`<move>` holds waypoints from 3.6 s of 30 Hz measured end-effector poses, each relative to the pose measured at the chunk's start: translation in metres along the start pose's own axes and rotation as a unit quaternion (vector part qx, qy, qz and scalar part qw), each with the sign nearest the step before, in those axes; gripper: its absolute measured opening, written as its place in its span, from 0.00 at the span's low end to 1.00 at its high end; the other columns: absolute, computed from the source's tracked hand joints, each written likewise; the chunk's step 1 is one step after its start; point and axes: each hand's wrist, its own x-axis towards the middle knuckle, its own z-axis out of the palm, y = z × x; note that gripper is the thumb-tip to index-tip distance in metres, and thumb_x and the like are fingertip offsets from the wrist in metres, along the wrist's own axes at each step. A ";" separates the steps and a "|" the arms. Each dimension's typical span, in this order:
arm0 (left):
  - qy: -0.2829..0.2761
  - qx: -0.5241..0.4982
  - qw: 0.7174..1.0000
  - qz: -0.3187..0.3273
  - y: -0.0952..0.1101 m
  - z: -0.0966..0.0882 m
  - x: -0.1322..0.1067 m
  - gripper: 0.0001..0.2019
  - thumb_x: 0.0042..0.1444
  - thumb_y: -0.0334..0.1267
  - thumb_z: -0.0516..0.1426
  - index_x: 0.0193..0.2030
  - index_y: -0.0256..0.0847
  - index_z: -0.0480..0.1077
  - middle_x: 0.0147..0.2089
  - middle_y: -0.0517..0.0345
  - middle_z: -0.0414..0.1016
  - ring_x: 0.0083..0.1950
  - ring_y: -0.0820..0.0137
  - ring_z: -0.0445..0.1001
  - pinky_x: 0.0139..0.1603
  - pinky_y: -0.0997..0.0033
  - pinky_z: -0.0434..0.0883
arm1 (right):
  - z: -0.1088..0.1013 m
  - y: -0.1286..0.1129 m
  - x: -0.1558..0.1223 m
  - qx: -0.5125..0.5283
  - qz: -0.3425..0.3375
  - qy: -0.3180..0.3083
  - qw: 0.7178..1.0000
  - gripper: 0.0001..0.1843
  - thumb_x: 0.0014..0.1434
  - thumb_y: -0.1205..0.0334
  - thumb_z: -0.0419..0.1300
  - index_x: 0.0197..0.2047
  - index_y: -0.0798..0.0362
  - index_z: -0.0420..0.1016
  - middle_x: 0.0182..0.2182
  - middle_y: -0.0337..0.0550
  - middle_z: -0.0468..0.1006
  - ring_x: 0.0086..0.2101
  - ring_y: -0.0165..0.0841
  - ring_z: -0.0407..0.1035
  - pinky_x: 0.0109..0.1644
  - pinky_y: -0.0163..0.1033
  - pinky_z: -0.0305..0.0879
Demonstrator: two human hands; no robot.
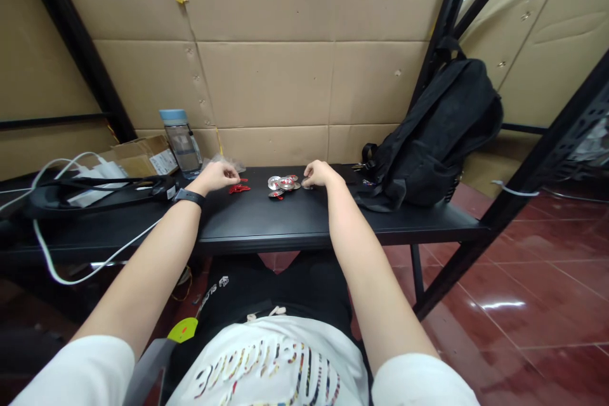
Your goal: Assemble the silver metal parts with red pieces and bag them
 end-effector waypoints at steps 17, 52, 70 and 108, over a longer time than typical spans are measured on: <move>-0.040 -0.100 0.994 0.019 0.014 0.009 0.000 0.15 0.50 0.50 0.61 0.30 0.40 0.79 0.29 0.55 0.81 0.29 0.69 0.74 0.33 0.71 0.69 | 0.021 -0.021 0.003 0.087 -0.121 -0.096 0.984 0.16 0.60 0.62 0.66 0.51 0.50 0.85 0.33 0.41 0.85 0.32 0.31 0.76 0.40 0.33 0.71; 0.104 -0.095 0.988 0.063 0.060 0.027 0.001 0.05 0.48 0.36 0.63 0.31 0.39 0.80 0.30 0.57 0.82 0.32 0.69 0.77 0.36 0.73 0.70 | 0.035 -0.065 -0.004 0.357 -0.178 0.052 0.915 0.21 0.45 0.51 0.74 0.34 0.52 0.72 0.35 0.42 0.81 0.35 0.35 0.77 0.44 0.42 0.75; 0.005 0.004 0.999 0.035 0.005 0.014 0.004 0.05 0.48 0.34 0.61 0.29 0.40 0.80 0.27 0.57 0.80 0.30 0.69 0.75 0.35 0.72 0.68 | 0.006 0.017 0.009 0.058 -0.024 -0.024 0.998 0.20 0.43 0.66 0.76 0.42 0.56 0.82 0.42 0.46 0.84 0.36 0.32 0.76 0.41 0.34 0.70; 0.031 -0.055 0.996 0.065 0.034 0.025 0.005 0.08 0.61 0.39 0.58 0.39 0.38 0.78 0.37 0.53 0.82 0.39 0.67 0.77 0.43 0.70 0.71 | 0.018 -0.033 0.005 0.204 -0.147 -0.022 0.968 0.09 0.60 0.60 0.62 0.39 0.56 0.80 0.36 0.46 0.83 0.34 0.33 0.74 0.40 0.35 0.68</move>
